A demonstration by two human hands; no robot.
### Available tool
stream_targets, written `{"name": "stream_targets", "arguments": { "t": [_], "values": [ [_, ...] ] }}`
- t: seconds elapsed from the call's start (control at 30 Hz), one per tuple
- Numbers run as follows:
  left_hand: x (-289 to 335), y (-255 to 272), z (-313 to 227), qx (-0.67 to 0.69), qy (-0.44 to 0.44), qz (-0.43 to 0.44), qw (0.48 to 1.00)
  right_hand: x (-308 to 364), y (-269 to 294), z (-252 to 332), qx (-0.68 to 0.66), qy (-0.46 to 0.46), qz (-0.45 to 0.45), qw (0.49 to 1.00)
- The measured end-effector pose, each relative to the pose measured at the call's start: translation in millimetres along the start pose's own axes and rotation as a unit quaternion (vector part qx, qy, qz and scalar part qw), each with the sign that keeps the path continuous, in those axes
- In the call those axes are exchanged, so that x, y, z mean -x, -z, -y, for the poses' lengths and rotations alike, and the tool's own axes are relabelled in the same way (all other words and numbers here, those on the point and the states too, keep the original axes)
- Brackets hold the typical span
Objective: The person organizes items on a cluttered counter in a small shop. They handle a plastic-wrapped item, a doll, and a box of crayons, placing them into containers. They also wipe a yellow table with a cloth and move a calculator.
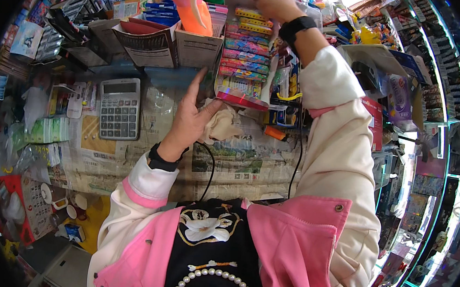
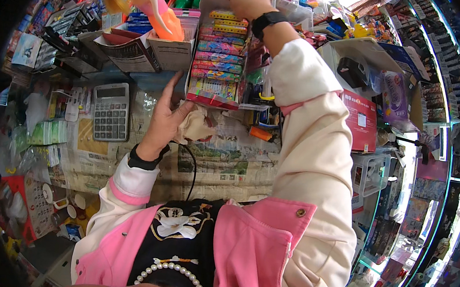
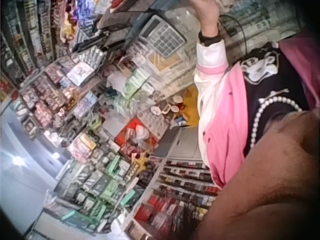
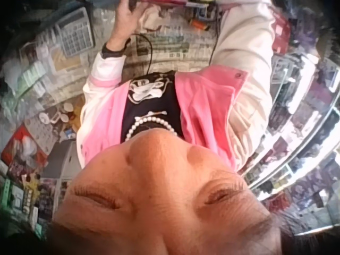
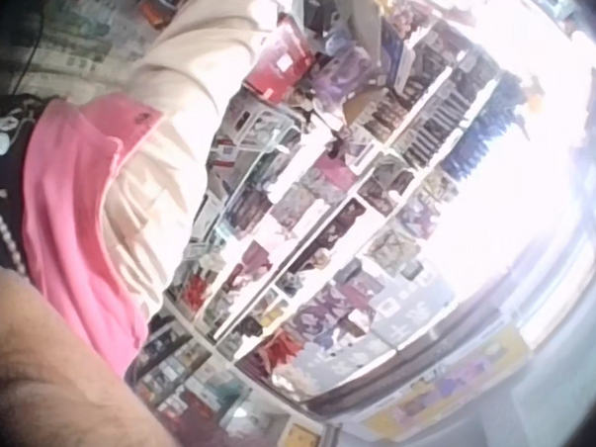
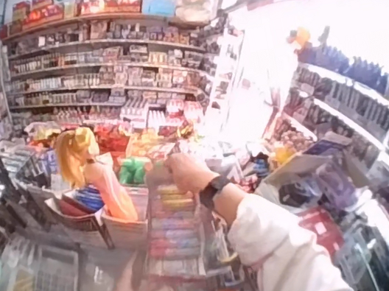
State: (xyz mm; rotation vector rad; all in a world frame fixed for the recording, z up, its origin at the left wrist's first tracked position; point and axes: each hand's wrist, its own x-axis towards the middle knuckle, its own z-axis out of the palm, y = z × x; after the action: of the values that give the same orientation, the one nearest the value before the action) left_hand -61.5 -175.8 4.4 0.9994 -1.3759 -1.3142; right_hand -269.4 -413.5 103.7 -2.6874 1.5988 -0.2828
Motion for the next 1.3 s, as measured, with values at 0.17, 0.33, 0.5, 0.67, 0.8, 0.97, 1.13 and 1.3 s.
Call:
{"name": "stream_targets", "arguments": {
  "t": [0.17,0.33,0.5,0.67,0.8,0.97,1.13,1.3],
  "values": [
    [21,-2,-25,0.112,0.01,0.025,0.993,20,29,0,-0.015,0.068,-0.08,0.994],
    [43,-4,-48,0.189,0.033,0.034,0.981,67,70,22,0.04,0.04,-0.077,0.995],
    [80,16,-46,0.196,0.043,-0.014,0.98,123,103,47,0.086,0.005,-0.075,0.993],
    [131,51,-29,0.3,0.149,-0.166,0.927,205,94,93,0.036,-0.053,-0.123,0.99],
    [170,65,-22,0.387,0.182,-0.059,0.902,268,45,145,-0.058,-0.108,-0.148,0.981],
    [204,73,-12,0.269,0.294,-0.123,0.909,322,11,181,-0.127,-0.113,-0.195,0.966],
    [199,37,-27,0.331,0.272,-0.096,0.898,371,11,195,-0.294,-0.032,-0.26,0.919],
    [173,-19,-60,0.279,0.17,-0.013,0.945,398,8,187,-0.344,0.029,-0.284,0.894]
  ]
}}
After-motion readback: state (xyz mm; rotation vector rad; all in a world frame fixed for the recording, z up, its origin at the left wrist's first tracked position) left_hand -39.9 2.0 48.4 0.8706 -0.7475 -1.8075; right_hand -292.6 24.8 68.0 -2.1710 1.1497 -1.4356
